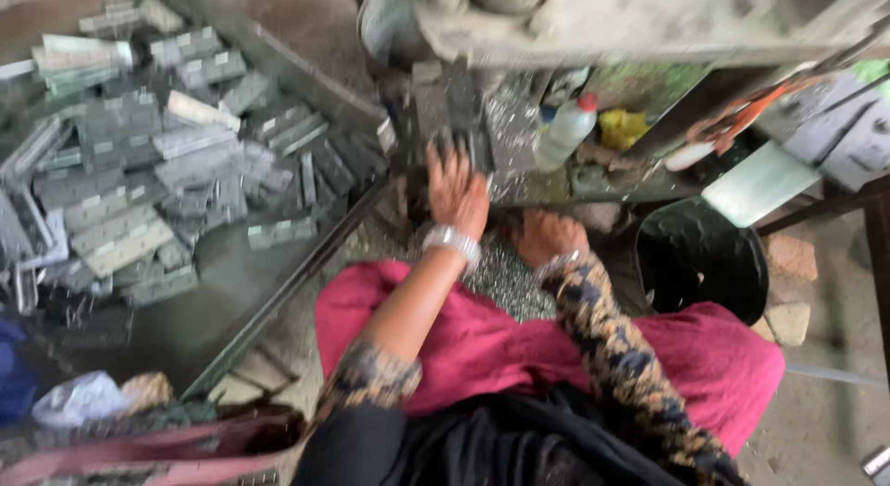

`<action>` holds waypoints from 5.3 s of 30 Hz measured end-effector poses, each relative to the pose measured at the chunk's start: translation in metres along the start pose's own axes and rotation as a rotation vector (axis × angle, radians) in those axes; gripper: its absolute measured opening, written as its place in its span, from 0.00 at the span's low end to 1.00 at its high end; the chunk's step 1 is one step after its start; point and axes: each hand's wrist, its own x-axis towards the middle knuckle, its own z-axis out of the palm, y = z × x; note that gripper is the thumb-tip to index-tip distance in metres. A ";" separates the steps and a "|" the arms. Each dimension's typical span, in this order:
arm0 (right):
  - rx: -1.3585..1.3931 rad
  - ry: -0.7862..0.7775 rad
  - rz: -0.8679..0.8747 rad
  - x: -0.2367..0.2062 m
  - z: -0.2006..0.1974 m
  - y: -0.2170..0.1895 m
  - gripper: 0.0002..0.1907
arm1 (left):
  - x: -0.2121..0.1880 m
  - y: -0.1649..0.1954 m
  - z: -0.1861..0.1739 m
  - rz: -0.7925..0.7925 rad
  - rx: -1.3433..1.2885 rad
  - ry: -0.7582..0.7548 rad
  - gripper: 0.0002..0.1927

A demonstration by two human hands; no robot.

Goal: The person operates a manual punching machine to process metal hinge plates. They pick up each plate from a pile, position it under the press, and activate the machine to create holes, then place the finished piece into a collection bin.

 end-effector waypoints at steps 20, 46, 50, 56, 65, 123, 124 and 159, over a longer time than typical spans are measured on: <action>0.018 -0.134 0.259 -0.022 0.073 0.025 0.33 | 0.008 0.006 -0.018 -0.015 0.000 -0.024 0.25; 0.180 -0.068 0.116 -0.027 0.065 0.027 0.33 | 0.028 -0.001 -0.013 -0.093 -0.128 -0.007 0.27; 0.198 -0.101 0.092 -0.029 0.071 0.025 0.33 | 0.026 -0.002 -0.019 -0.070 -0.126 0.009 0.25; -0.087 -0.077 -0.037 -0.012 0.049 0.030 0.25 | 0.030 -0.006 -0.022 -0.036 -0.078 -0.182 0.23; 0.162 -0.278 0.240 -0.023 0.072 0.021 0.25 | 0.041 -0.015 -0.002 -0.047 -0.122 -0.039 0.25; -0.233 0.317 0.012 -0.017 -0.023 -0.030 0.23 | -0.007 -0.178 -0.034 -0.130 -0.950 -0.263 0.17; -0.230 0.370 -0.005 -0.020 -0.021 -0.028 0.23 | -0.001 -0.144 -0.035 -0.118 -1.017 -0.028 0.20; 0.241 -0.053 0.102 -0.036 0.105 0.025 0.27 | 0.020 -0.005 -0.005 -0.075 -0.162 0.099 0.28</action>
